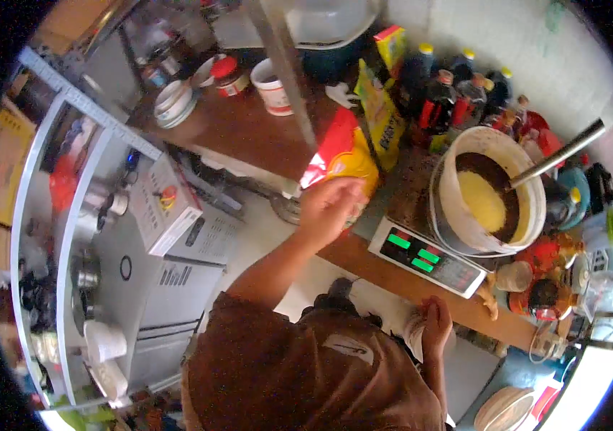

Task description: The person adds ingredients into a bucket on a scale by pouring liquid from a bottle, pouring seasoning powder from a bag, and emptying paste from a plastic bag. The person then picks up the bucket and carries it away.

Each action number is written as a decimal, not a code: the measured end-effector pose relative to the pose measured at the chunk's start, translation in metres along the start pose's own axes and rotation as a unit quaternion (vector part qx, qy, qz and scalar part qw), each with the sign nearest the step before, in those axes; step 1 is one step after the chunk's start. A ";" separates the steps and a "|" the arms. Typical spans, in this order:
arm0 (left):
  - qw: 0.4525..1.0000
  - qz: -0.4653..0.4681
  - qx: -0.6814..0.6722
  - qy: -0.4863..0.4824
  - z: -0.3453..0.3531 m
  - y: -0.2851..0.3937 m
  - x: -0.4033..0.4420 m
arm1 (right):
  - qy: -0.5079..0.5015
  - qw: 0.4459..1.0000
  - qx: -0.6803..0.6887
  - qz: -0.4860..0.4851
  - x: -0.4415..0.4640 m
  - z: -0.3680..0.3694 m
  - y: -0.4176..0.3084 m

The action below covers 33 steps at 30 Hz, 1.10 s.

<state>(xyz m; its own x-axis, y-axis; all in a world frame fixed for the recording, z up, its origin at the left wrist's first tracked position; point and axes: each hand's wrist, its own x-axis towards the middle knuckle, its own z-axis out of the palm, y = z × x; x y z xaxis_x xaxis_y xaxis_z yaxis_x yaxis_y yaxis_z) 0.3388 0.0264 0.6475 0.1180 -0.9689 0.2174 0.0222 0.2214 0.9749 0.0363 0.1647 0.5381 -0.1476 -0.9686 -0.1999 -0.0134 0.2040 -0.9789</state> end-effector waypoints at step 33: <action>0.903 0.142 0.404 0.023 -0.228 0.057 0.303 | 0.044 0.993 -0.099 -0.051 -0.047 0.224 -0.008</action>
<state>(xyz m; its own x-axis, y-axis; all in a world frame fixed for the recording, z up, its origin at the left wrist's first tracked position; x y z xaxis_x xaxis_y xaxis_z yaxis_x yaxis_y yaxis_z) 0.6022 -0.2294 0.7578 0.0460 -0.8758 0.4804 -0.7456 0.2899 0.6000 0.2645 0.1773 0.5454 -0.2216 -0.9712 -0.0872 -0.2252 0.1380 -0.9645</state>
